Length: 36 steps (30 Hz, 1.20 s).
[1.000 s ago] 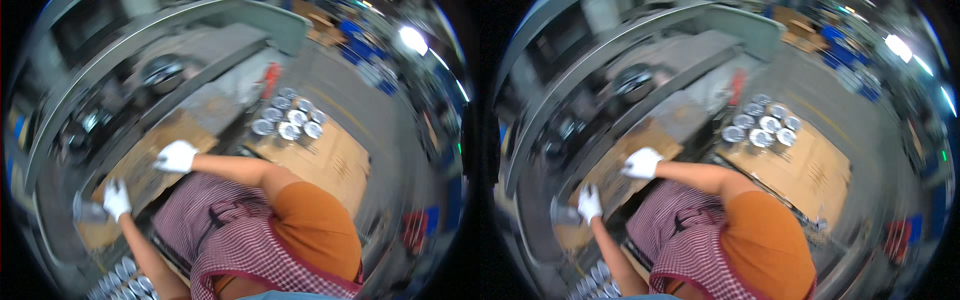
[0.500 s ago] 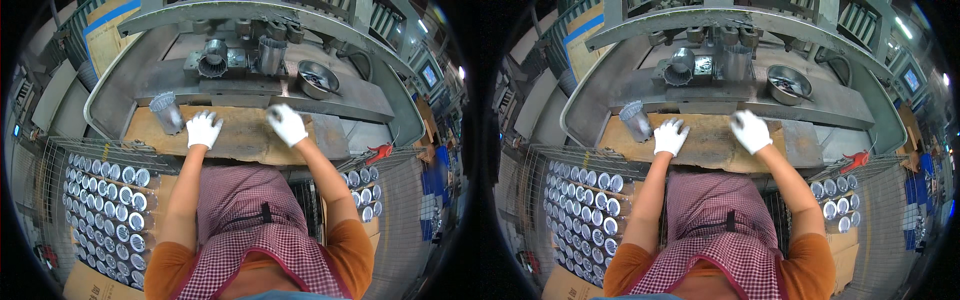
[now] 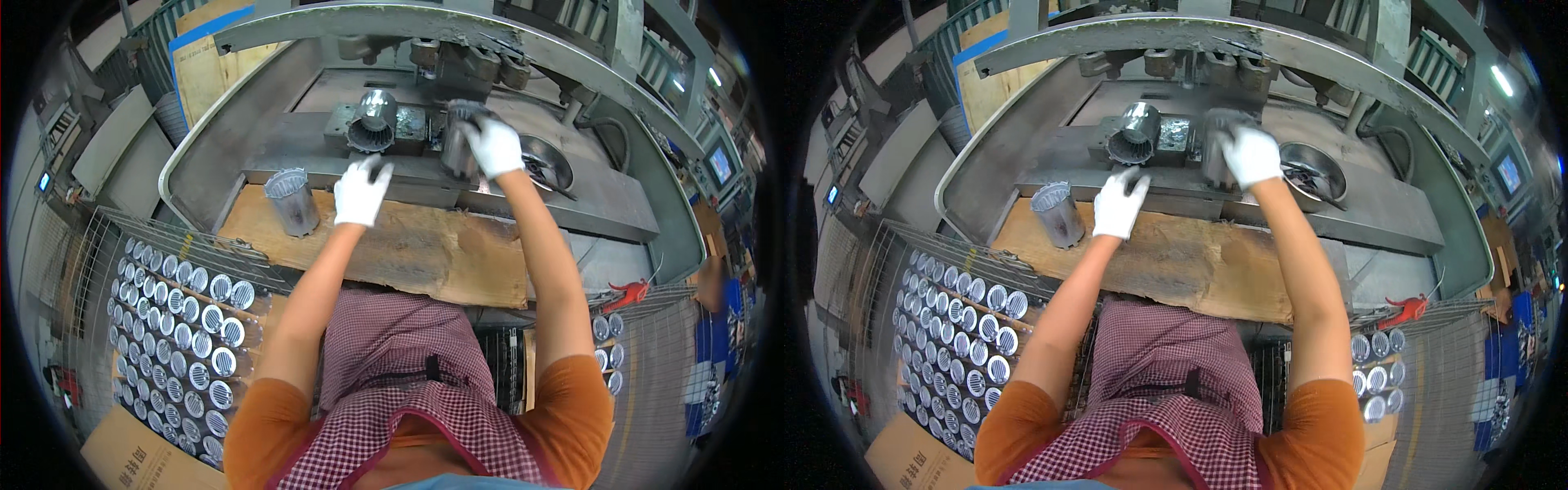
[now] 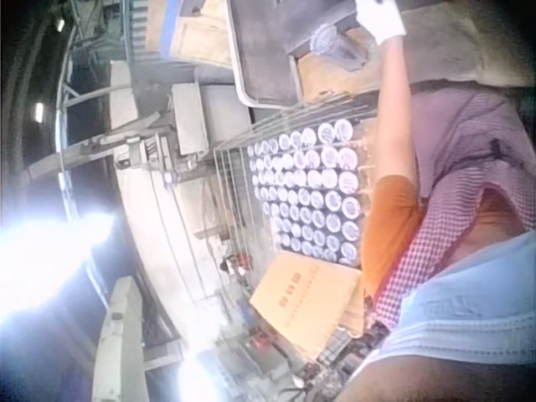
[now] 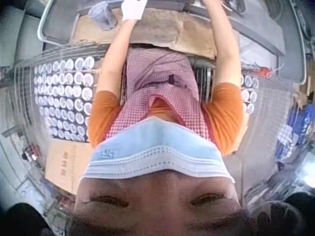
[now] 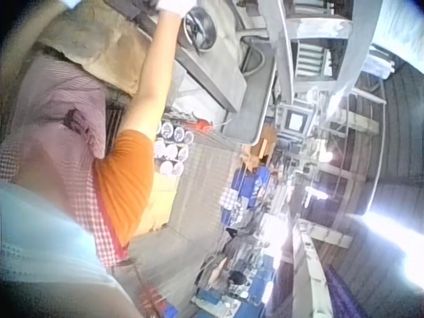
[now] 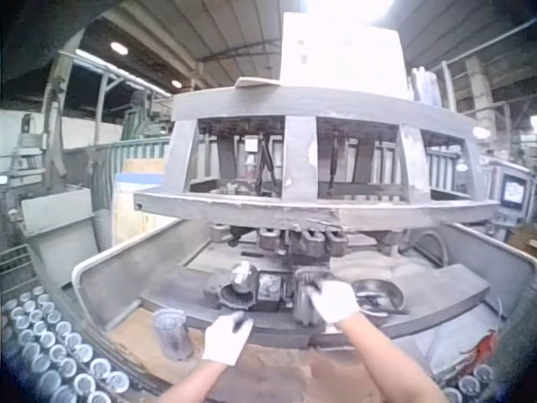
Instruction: Processing and cleaning metal parts using a deburring tool and industrial press machinery on a fabrication floor.
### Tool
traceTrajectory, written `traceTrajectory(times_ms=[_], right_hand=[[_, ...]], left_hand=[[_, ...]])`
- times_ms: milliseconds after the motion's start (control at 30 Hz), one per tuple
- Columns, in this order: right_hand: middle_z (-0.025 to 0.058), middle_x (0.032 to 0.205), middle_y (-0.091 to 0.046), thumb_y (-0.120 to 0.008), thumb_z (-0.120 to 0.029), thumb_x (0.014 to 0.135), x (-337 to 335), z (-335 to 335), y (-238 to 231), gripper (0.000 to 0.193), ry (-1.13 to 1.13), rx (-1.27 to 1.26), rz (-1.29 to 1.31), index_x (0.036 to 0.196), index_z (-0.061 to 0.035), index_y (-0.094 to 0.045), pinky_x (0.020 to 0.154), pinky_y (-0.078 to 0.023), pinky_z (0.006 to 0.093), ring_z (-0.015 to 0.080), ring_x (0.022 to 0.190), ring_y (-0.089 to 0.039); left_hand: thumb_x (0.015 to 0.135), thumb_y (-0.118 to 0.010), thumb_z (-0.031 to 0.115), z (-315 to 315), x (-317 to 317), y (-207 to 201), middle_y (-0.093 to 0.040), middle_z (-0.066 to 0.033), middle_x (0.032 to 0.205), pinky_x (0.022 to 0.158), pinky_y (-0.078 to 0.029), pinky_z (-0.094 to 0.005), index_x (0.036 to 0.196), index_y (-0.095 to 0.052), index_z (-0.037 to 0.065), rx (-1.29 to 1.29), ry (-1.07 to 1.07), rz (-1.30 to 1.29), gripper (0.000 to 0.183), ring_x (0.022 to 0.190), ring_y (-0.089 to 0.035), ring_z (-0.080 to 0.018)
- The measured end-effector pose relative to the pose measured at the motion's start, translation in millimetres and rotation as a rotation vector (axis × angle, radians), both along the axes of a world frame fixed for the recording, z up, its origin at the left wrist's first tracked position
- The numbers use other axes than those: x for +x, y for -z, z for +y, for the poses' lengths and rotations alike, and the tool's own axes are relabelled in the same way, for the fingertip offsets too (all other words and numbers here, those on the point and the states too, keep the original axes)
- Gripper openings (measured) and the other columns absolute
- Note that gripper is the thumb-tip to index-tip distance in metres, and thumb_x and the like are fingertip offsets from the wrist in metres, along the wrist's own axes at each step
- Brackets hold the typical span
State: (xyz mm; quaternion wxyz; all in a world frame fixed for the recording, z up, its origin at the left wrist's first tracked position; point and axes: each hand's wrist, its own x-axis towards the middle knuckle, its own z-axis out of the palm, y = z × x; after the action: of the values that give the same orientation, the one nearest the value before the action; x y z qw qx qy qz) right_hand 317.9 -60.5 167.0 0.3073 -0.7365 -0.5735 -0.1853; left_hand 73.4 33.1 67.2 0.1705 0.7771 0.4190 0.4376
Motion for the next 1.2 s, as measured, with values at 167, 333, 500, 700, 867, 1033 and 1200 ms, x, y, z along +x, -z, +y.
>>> traceTrajectory(times_ms=[167,333,500,700,867,1033,1200], right_hand=[[0.0142,0.080,-0.066,-0.070,-0.043,0.087,-46.7,-58.7,39.1,0.035,-0.173,0.129,-0.115,0.080,-0.0089,-0.069,0.066,-0.051,0.0460,0.0345,0.069,-0.065],[0.0106,0.078,-0.067,-0.072,-0.044,0.084,-101.8,-97.2,70.3,0.034,-0.241,-0.057,-0.080,0.074,-0.0117,-0.071,0.063,-0.050,0.0413,0.0299,0.067,-0.066],[0.0105,0.089,-0.069,-0.076,-0.046,0.081,-95.0,-115.8,59.3,0.043,-0.273,0.047,-0.002,0.104,-0.0102,-0.071,0.069,-0.053,0.0395,0.0287,0.074,-0.069],[0.0173,0.102,-0.073,-0.066,-0.049,0.084,-64.2,-47.5,39.6,0.050,-0.107,-0.138,0.181,0.109,-0.0062,-0.070,0.080,-0.057,0.0480,0.0372,0.089,-0.071],[0.0202,0.089,-0.073,-0.077,-0.052,0.066,-51.7,-12.1,29.0,0.055,0.087,-0.105,0.254,0.094,-0.0042,-0.073,0.078,-0.056,0.0454,0.0351,0.086,-0.072],[0.0161,0.083,-0.073,-0.076,-0.047,0.068,-37.7,26.8,49.7,0.044,0.140,-0.117,0.260,0.085,-0.0072,-0.075,0.074,-0.056,0.0443,0.0330,0.081,-0.073],[0.0142,0.084,-0.074,-0.075,-0.047,0.074,-26.1,60.8,59.5,0.040,0.148,-0.166,0.195,0.087,-0.0085,-0.076,0.072,-0.056,0.0441,0.0320,0.080,-0.073]], left_hand=[[0.080,-0.070,0.059,42.5,50.5,-29.8,-0.067,-0.0196,0.111,0.090,-0.052,-0.0495,0.112,-0.072,0.006,-0.018,-0.150,0.199,0.063,0.103,-0.066,-0.0378],[0.082,-0.071,0.039,79.9,51.4,-31.4,-0.071,-0.0205,0.099,0.087,-0.053,-0.0484,0.089,-0.076,0.005,0.013,-0.300,0.005,0.035,0.095,-0.067,-0.0390],[0.087,-0.069,0.042,65.5,-1.8,-48.2,-0.069,-0.0249,0.098,0.081,-0.051,-0.0466,0.094,-0.071,0.000,0.144,-0.262,-0.041,0.043,0.091,-0.065,-0.0426],[0.080,-0.073,0.032,5.7,-1.7,-91.3,-0.071,-0.0107,0.079,0.063,-0.051,-0.0459,0.084,-0.080,0.017,0.743,0.044,0.318,0.016,0.073,-0.065,-0.0332],[0.083,-0.073,0.025,8.3,55.1,-89.1,-0.068,-0.0081,0.091,0.077,-0.047,-0.0491,0.094,-0.075,0.013,0.727,0.209,0.453,0.016,0.088,-0.062,-0.0332],[0.087,-0.071,0.025,51.8,79.9,-67.7,-0.068,-0.0125,0.101,0.085,-0.047,-0.0496,0.109,-0.071,0.010,0.679,0.204,0.396,0.026,0.100,-0.063,-0.0351],[0.091,-0.069,0.018,51.0,54.9,-55.0,-0.069,-0.0138,0.116,0.094,-0.049,-0.0472,0.114,-0.068,0.009,0.624,0.274,0.291,0.025,0.110,-0.064,-0.0347]])
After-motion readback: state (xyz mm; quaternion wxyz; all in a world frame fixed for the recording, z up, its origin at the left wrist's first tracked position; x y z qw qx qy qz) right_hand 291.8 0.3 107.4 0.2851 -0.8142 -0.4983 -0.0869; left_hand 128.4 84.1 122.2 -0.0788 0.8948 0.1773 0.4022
